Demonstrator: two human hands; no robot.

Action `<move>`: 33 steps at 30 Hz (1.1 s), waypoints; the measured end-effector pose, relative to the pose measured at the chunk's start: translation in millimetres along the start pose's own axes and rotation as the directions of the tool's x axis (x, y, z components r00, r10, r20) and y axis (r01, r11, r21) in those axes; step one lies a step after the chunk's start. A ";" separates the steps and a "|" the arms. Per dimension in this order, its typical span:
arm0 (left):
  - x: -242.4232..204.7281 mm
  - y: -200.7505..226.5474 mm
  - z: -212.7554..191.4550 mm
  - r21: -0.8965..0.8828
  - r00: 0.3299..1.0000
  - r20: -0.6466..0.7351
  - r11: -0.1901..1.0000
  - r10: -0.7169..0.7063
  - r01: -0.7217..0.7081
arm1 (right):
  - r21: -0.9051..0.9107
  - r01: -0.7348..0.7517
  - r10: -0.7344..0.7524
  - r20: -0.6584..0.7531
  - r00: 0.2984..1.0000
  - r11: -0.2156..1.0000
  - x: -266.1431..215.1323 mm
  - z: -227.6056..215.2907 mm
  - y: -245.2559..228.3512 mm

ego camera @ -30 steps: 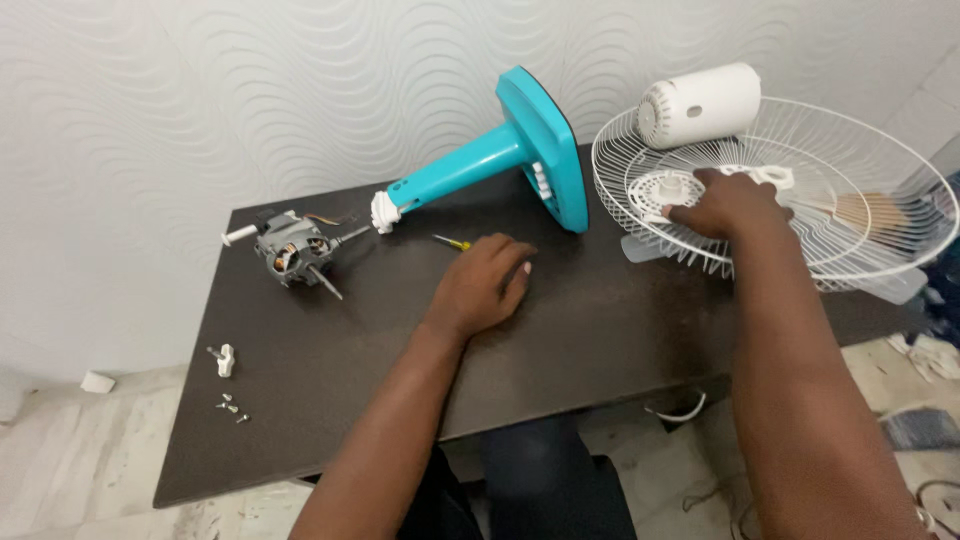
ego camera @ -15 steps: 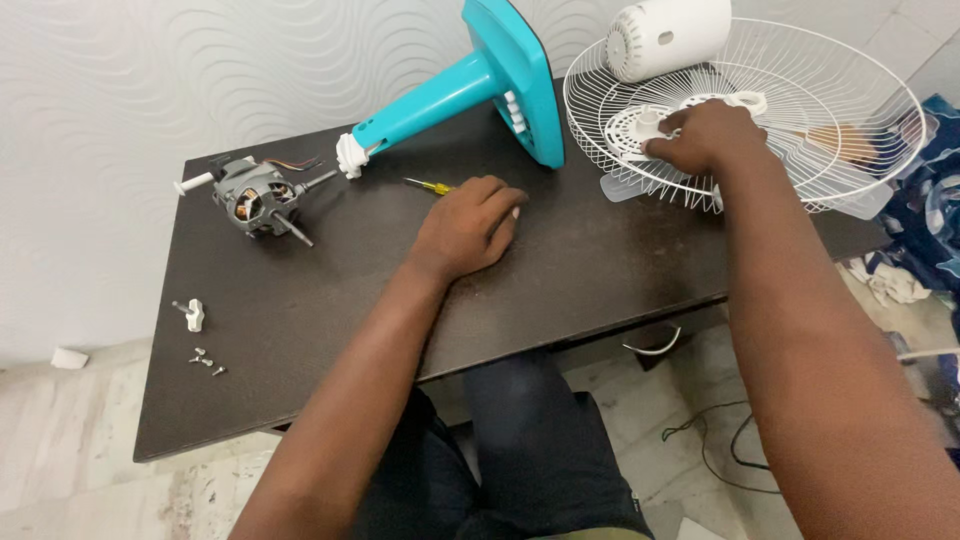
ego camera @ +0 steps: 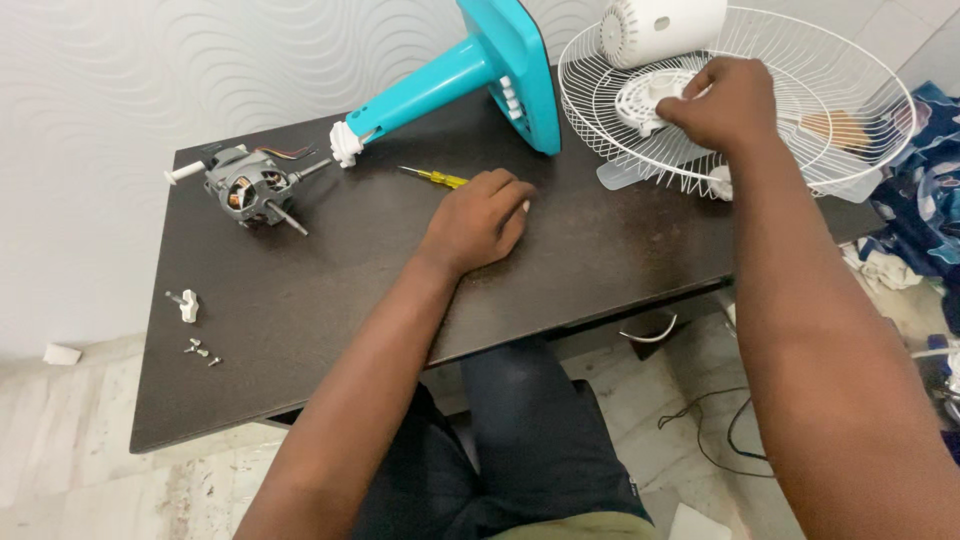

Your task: The person assembles an electric fan by attaching a white plastic motor housing to the motor and tightening it with a yellow screwdriver. The person then secures the assembly with screws, using the screwdriver to fasten each screw into the housing.

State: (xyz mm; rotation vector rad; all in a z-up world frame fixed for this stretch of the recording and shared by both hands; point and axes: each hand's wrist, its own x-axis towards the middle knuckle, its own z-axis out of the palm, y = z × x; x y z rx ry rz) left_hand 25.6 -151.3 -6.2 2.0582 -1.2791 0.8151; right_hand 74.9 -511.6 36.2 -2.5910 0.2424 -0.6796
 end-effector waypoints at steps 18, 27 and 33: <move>-7.9 1.4 -9.6 -0.289 0.949 0.003 0.908 -0.317 0.304 | 0.045 0.297 -0.259 -0.375 0.890 0.954 -135.4 -27.4 -70.2; -9.9 -5.0 -8.8 -0.404 0.930 -0.036 0.856 -0.366 0.322 | 0.215 0.388 -0.286 -0.388 0.876 0.896 -165.1 -6.4 -101.2; -10.9 -10.6 -8.7 -0.557 0.839 -0.057 0.715 -0.541 0.423 | 0.335 0.304 -0.212 -0.286 0.935 0.891 -175.3 3.6 -112.2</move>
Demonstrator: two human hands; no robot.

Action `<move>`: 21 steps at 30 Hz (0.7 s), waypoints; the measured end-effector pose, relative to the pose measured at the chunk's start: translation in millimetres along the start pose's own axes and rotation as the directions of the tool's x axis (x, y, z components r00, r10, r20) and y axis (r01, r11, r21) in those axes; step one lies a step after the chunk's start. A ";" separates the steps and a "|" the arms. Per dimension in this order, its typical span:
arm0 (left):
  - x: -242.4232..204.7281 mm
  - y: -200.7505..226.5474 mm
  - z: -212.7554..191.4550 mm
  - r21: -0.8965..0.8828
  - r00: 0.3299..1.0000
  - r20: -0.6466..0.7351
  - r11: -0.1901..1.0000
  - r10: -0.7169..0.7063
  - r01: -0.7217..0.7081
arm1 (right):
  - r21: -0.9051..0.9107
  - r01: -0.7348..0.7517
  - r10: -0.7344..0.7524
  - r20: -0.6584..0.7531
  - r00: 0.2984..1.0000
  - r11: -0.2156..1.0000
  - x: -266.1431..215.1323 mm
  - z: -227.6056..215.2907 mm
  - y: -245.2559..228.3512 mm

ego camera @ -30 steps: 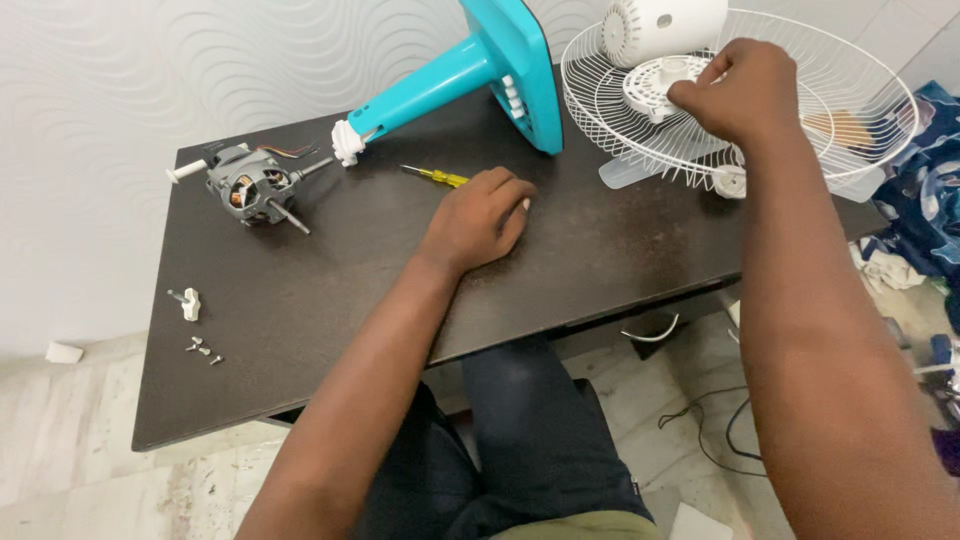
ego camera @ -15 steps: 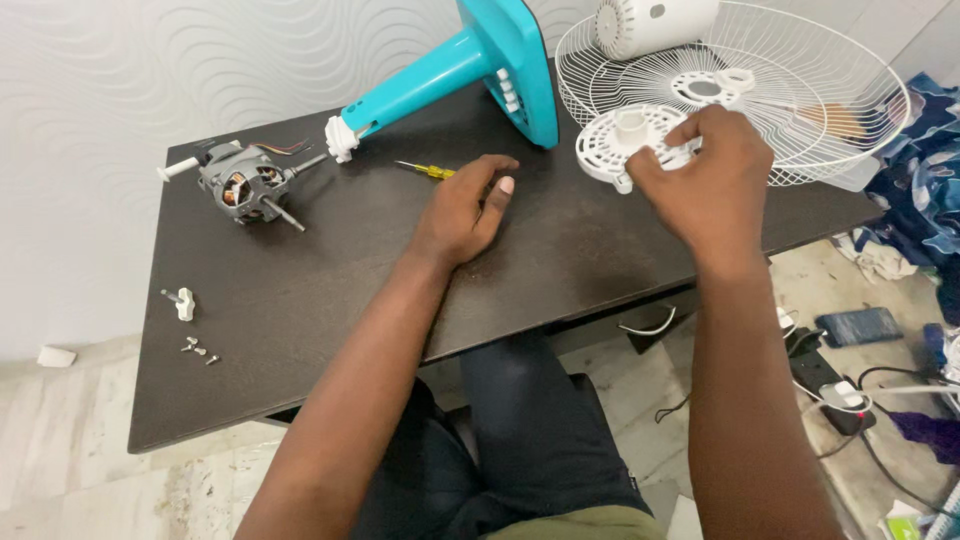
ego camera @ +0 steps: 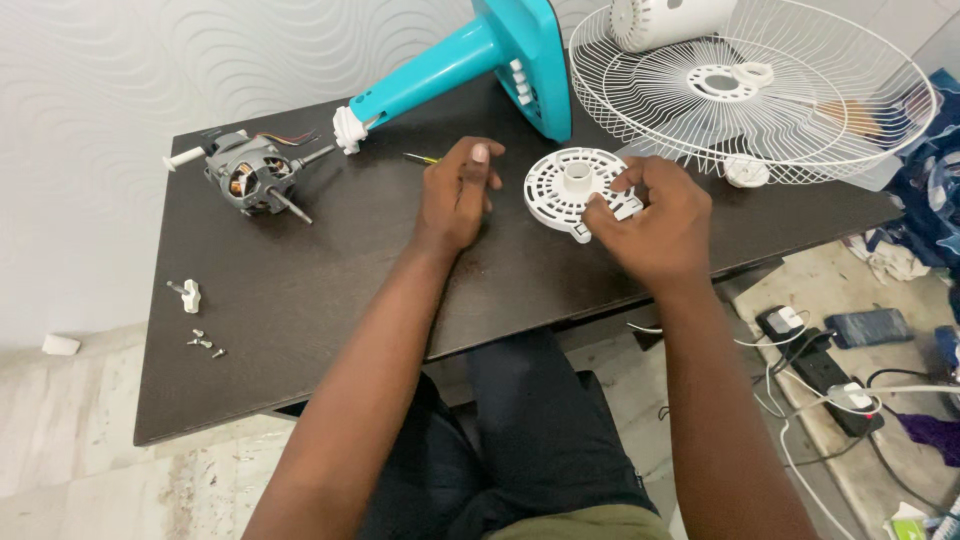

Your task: The person assembles an electric fan by attaching a white plastic motor housing to the motor and tightening it with a yellow screwdriver. The person then secures the assembly with screws, using the screwdriver to fasten each screw into the housing.

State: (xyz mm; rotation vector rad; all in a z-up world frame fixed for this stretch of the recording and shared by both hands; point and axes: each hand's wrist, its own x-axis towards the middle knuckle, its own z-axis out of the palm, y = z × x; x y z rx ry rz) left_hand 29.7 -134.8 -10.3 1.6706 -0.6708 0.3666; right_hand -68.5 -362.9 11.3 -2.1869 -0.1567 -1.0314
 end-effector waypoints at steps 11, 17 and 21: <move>5.6 -15.0 -0.4 -0.039 0.997 -0.057 0.998 -0.046 0.044 | 0.110 -0.050 0.037 0.119 0.992 0.993 -14.7 31.2 1.4; 10.3 -29.9 -1.1 -0.048 0.993 -0.117 0.999 -0.032 0.026 | 0.119 -0.029 0.012 0.147 0.989 0.992 -10.8 57.9 -11.1; 12.6 -33.2 -9.5 -0.067 0.974 -0.197 0.992 -0.116 0.104 | 0.194 0.087 -0.108 0.106 0.988 0.977 -0.1 75.9 -16.3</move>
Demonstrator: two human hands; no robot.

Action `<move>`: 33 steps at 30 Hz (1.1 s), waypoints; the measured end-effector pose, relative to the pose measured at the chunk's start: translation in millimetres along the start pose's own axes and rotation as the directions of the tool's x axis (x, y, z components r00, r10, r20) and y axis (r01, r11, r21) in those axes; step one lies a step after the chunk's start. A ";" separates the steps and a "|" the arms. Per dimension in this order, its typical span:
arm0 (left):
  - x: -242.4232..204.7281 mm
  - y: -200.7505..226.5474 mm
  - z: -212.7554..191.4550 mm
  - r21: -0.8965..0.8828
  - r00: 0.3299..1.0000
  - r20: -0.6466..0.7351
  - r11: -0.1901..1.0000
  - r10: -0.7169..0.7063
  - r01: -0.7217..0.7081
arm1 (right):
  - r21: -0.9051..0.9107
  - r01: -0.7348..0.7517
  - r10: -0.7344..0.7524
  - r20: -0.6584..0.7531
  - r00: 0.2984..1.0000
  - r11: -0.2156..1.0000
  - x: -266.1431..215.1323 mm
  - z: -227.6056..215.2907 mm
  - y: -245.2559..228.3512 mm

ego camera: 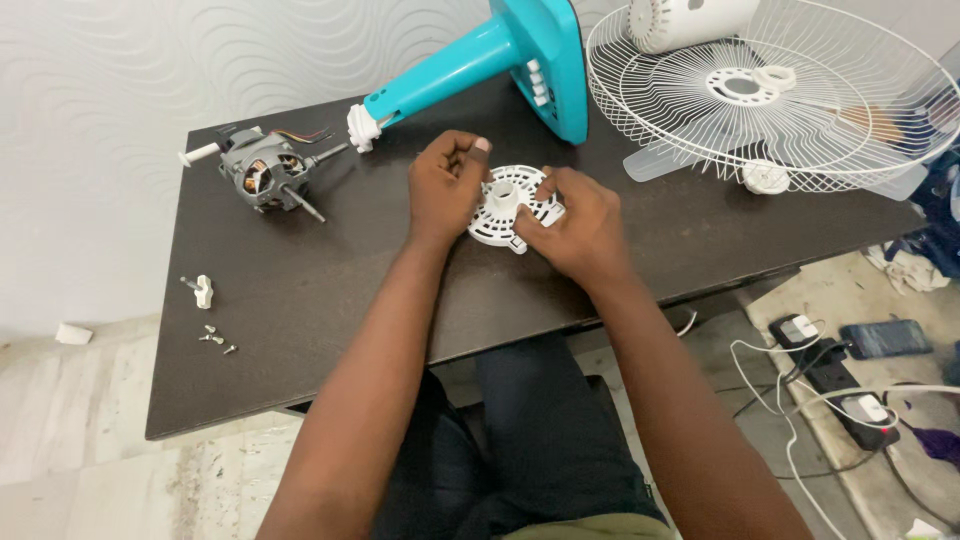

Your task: The person assembles an electric fan by attaching a white plastic motor housing to the motor and tightening it with a yellow screwdriver. The person then secures the assembly with screws, using the screwdriver to fasten each screw into the housing.

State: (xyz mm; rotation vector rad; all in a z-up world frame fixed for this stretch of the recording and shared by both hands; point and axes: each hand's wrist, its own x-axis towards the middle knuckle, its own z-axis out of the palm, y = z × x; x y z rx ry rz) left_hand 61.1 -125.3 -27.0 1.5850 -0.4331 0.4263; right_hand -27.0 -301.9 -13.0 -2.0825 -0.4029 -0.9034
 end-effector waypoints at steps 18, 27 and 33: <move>3.4 0.8 -53.7 0.278 0.973 -0.225 0.961 0.059 0.006 | 0.225 -0.063 0.031 0.144 0.989 0.972 2.4 23.7 8.6; -18.3 -0.1 -87.8 0.547 0.988 -0.144 0.837 0.057 0.031 | 0.169 0.002 -0.038 0.211 0.977 0.986 5.4 22.2 -1.7; -17.1 -2.3 -87.2 0.458 0.972 -0.235 0.882 -0.005 0.115 | 0.099 0.036 -0.067 0.335 0.940 0.994 17.7 32.9 -4.9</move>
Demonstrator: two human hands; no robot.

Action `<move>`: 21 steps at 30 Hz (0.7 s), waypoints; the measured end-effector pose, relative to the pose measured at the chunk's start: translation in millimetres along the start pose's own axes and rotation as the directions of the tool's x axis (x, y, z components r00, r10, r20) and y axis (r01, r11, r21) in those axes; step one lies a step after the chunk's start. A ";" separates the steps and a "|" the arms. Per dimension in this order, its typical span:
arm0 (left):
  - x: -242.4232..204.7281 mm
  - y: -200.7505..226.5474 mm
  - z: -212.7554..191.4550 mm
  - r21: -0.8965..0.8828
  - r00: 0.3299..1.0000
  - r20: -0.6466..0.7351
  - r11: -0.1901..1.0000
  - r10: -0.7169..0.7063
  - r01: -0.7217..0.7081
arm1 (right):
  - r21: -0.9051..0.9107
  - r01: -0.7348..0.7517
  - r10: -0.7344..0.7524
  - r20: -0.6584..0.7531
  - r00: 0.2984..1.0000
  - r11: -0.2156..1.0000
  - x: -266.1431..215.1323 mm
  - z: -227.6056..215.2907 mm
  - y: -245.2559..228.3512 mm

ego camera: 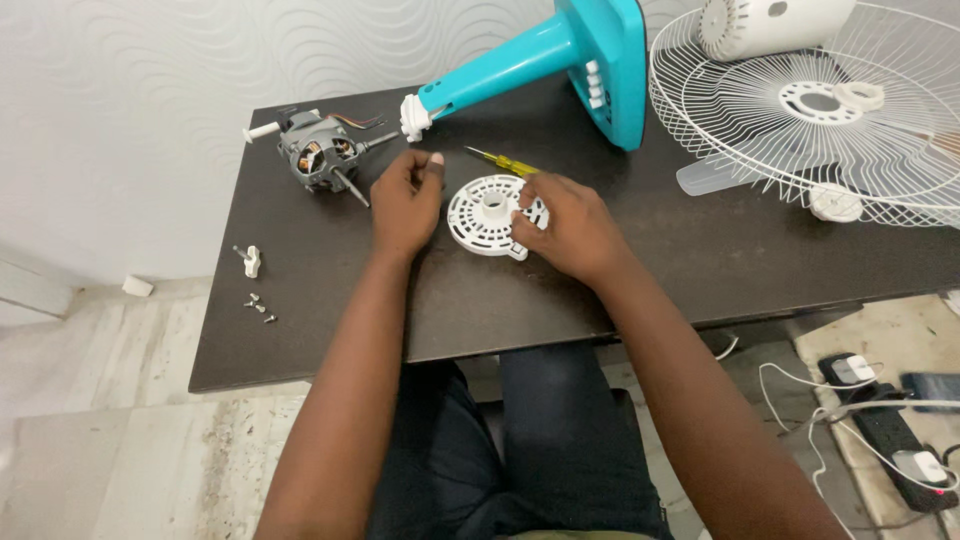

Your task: The person assembles an electric fan by attaching a white plastic motor housing to the motor and tightening it with a yellow screwdriver. The person then secures the assembly with screws, using the screwdriver to fasten each screw into the housing.

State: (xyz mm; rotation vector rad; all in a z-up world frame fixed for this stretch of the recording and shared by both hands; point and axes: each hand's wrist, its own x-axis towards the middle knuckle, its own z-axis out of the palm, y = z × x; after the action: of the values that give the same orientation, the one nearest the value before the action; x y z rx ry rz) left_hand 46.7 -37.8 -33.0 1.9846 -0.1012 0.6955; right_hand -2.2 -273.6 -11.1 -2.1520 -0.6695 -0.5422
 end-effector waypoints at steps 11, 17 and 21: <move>4.6 -14.2 -3.4 -0.176 0.992 -0.050 0.977 0.113 -0.121 | 0.194 0.316 -0.286 -0.164 0.944 0.929 73.3 54.0 10.5; -1.3 -10.2 -7.9 -0.036 0.977 -0.043 0.977 0.210 -0.212 | 0.216 0.262 -0.211 -0.233 0.949 0.941 82.4 88.0 13.9; -2.2 -4.1 -8.1 -0.030 0.970 -0.050 0.971 0.236 -0.238 | 0.213 0.247 -0.204 -0.201 0.958 0.945 81.3 94.7 18.9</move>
State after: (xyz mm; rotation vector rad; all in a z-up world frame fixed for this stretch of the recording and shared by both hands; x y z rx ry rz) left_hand 42.8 -29.4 -34.6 1.9394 -0.3253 0.8862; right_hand 86.5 -185.9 -30.7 -1.7917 -0.8433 -0.7285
